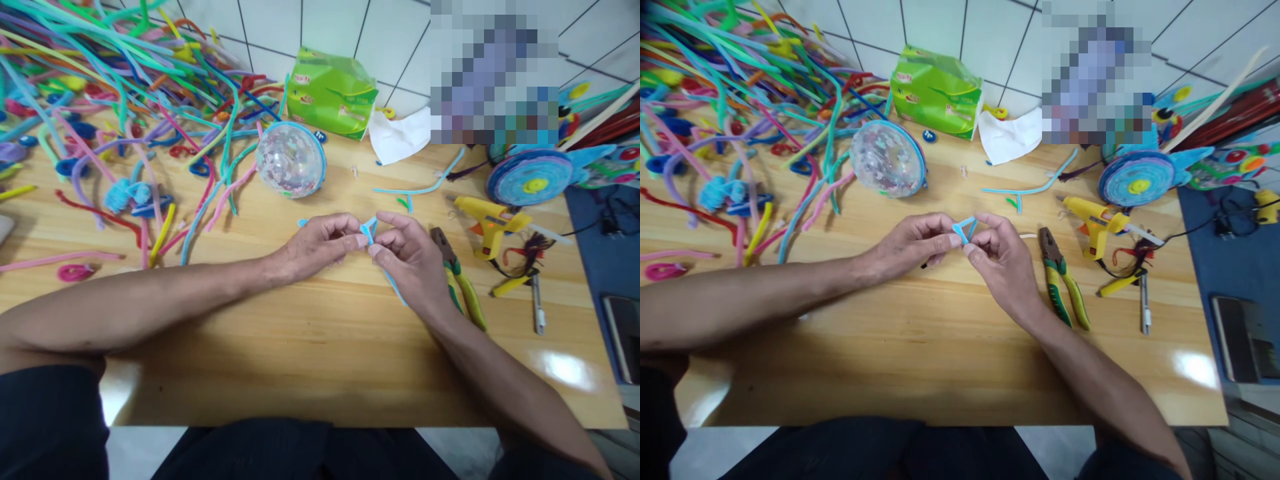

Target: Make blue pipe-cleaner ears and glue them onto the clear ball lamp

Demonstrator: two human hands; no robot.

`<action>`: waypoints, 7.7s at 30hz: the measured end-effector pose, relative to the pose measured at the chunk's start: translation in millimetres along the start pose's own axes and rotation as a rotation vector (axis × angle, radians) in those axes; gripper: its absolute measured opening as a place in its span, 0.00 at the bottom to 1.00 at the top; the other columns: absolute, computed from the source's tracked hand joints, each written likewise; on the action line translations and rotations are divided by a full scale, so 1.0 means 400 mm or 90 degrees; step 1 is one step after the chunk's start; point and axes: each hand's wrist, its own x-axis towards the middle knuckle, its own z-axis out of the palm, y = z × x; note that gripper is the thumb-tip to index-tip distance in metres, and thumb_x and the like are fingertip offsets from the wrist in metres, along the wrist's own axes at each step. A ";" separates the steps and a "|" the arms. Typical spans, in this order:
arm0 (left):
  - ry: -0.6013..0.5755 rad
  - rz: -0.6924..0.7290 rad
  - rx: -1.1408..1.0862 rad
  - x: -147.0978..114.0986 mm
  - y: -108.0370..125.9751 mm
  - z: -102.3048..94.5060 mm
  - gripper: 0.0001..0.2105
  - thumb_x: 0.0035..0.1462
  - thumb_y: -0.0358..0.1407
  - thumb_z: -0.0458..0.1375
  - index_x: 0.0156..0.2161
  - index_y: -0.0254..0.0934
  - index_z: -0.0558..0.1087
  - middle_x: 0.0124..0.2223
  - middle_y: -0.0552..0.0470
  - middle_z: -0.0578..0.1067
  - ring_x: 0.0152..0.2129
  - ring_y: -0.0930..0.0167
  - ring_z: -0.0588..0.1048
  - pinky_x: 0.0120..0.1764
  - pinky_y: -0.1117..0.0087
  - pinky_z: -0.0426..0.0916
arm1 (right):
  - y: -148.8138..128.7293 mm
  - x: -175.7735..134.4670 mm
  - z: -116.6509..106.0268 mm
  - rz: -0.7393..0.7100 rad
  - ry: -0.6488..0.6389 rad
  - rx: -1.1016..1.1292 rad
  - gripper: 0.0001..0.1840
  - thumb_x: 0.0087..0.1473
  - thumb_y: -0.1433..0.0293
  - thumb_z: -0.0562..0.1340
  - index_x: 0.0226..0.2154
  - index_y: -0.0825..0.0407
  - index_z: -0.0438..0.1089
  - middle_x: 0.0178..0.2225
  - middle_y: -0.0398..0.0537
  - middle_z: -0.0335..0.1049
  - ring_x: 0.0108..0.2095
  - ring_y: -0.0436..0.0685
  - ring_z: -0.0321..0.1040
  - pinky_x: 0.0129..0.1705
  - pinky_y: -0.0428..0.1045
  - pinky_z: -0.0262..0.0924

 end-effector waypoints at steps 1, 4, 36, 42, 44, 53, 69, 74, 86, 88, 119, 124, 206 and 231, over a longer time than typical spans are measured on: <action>-0.005 -0.006 -0.007 0.001 -0.003 0.000 0.16 0.64 0.49 0.68 0.37 0.37 0.74 0.24 0.60 0.68 0.19 0.78 0.64 0.22 0.75 0.59 | -0.001 -0.002 0.000 0.001 -0.006 0.000 0.25 0.61 0.63 0.69 0.59 0.45 0.68 0.32 0.37 0.77 0.30 0.52 0.72 0.32 0.49 0.63; -0.011 -0.032 -0.099 0.006 -0.008 0.000 0.15 0.64 0.47 0.68 0.37 0.37 0.74 0.23 0.59 0.69 0.18 0.78 0.64 0.22 0.75 0.58 | -0.010 -0.005 -0.002 0.012 0.002 -0.007 0.24 0.62 0.60 0.69 0.59 0.46 0.70 0.30 0.37 0.75 0.31 0.52 0.71 0.35 0.50 0.65; -0.131 -0.151 -0.240 0.010 -0.006 -0.002 0.17 0.60 0.46 0.72 0.36 0.35 0.73 0.31 0.53 0.79 0.24 0.76 0.73 0.27 0.75 0.68 | 0.002 0.013 -0.010 0.030 -0.025 0.113 0.11 0.59 0.58 0.72 0.41 0.45 0.81 0.32 0.41 0.79 0.34 0.54 0.75 0.41 0.51 0.72; -0.108 -0.069 -0.185 0.011 -0.010 0.003 0.20 0.57 0.48 0.75 0.43 0.35 0.76 0.33 0.55 0.79 0.25 0.77 0.73 0.30 0.74 0.67 | -0.004 0.020 -0.007 0.090 0.060 0.201 0.09 0.53 0.60 0.74 0.33 0.47 0.79 0.28 0.39 0.76 0.29 0.51 0.68 0.31 0.47 0.65; -0.080 0.014 -0.138 0.009 -0.009 0.009 0.21 0.55 0.46 0.76 0.44 0.35 0.77 0.37 0.53 0.81 0.29 0.75 0.76 0.34 0.74 0.68 | -0.017 0.024 -0.003 0.100 0.080 0.237 0.10 0.50 0.61 0.75 0.31 0.47 0.78 0.26 0.38 0.73 0.27 0.50 0.66 0.29 0.46 0.62; 0.069 0.095 -0.118 0.000 0.020 0.007 0.21 0.55 0.50 0.75 0.42 0.35 0.78 0.32 0.55 0.79 0.23 0.78 0.73 0.27 0.74 0.65 | -0.066 0.020 0.022 0.084 0.112 0.220 0.15 0.48 0.58 0.77 0.31 0.48 0.76 0.24 0.38 0.72 0.26 0.50 0.64 0.30 0.47 0.61; 0.060 0.004 -0.196 -0.012 0.036 0.025 0.22 0.48 0.46 0.79 0.42 0.36 0.81 0.27 0.58 0.77 0.20 0.79 0.68 0.24 0.76 0.60 | -0.047 -0.043 0.064 0.065 0.172 0.201 0.19 0.53 0.52 0.74 0.38 0.48 0.75 0.26 0.39 0.76 0.25 0.50 0.67 0.27 0.47 0.61; 0.027 -0.015 -0.210 0.007 0.056 0.030 0.24 0.43 0.47 0.81 0.40 0.35 0.82 0.24 0.59 0.75 0.18 0.80 0.67 0.23 0.76 0.59 | -0.048 -0.041 0.053 0.031 0.141 0.272 0.23 0.52 0.55 0.75 0.48 0.48 0.77 0.24 0.35 0.74 0.24 0.50 0.68 0.27 0.47 0.61; 0.063 0.032 -0.077 0.000 0.173 0.101 0.22 0.48 0.46 0.80 0.38 0.36 0.76 0.24 0.60 0.74 0.19 0.79 0.71 0.24 0.77 0.64 | -0.083 -0.038 -0.013 -0.081 0.161 0.327 0.16 0.57 0.54 0.71 0.41 0.48 0.78 0.27 0.38 0.74 0.26 0.50 0.68 0.28 0.47 0.63; 0.076 0.041 -0.064 -0.005 0.183 0.113 0.22 0.49 0.46 0.80 0.38 0.36 0.76 0.25 0.59 0.75 0.19 0.79 0.72 0.25 0.77 0.65 | -0.095 -0.033 -0.026 -0.093 0.168 0.313 0.16 0.57 0.55 0.70 0.42 0.48 0.78 0.29 0.39 0.75 0.26 0.49 0.67 0.28 0.47 0.63; 0.187 0.030 -0.232 0.003 0.084 0.100 0.27 0.48 0.55 0.79 0.36 0.34 0.76 0.33 0.50 0.83 0.32 0.70 0.83 0.36 0.72 0.77 | -0.081 -0.016 -0.009 -0.257 0.242 -0.092 0.03 0.59 0.70 0.66 0.34 0.45 0.75 0.36 0.45 0.81 0.37 0.57 0.76 0.41 0.54 0.70; 0.207 0.009 -0.288 0.004 0.085 0.086 0.22 0.52 0.50 0.77 0.35 0.32 0.78 0.33 0.47 0.84 0.33 0.67 0.85 0.41 0.68 0.79 | -0.088 0.002 0.005 -0.313 0.216 -0.147 0.05 0.61 0.71 0.66 0.34 0.45 0.76 0.37 0.45 0.82 0.37 0.57 0.78 0.42 0.54 0.72; 0.185 0.029 -0.156 0.017 0.053 0.063 0.15 0.55 0.45 0.70 0.37 0.38 0.73 0.28 0.58 0.76 0.24 0.74 0.75 0.33 0.70 0.70 | -0.093 0.039 -0.045 0.047 0.008 0.056 0.14 0.50 0.56 0.72 0.29 0.48 0.74 0.26 0.41 0.71 0.29 0.53 0.63 0.33 0.51 0.59; 0.277 0.375 0.444 0.010 0.000 0.047 0.17 0.62 0.36 0.68 0.55 0.40 0.77 0.56 0.42 0.80 0.51 0.61 0.77 0.54 0.58 0.73 | -0.068 0.029 0.008 0.107 0.094 0.229 0.16 0.51 0.55 0.71 0.33 0.46 0.69 0.26 0.37 0.64 0.26 0.50 0.60 0.29 0.49 0.57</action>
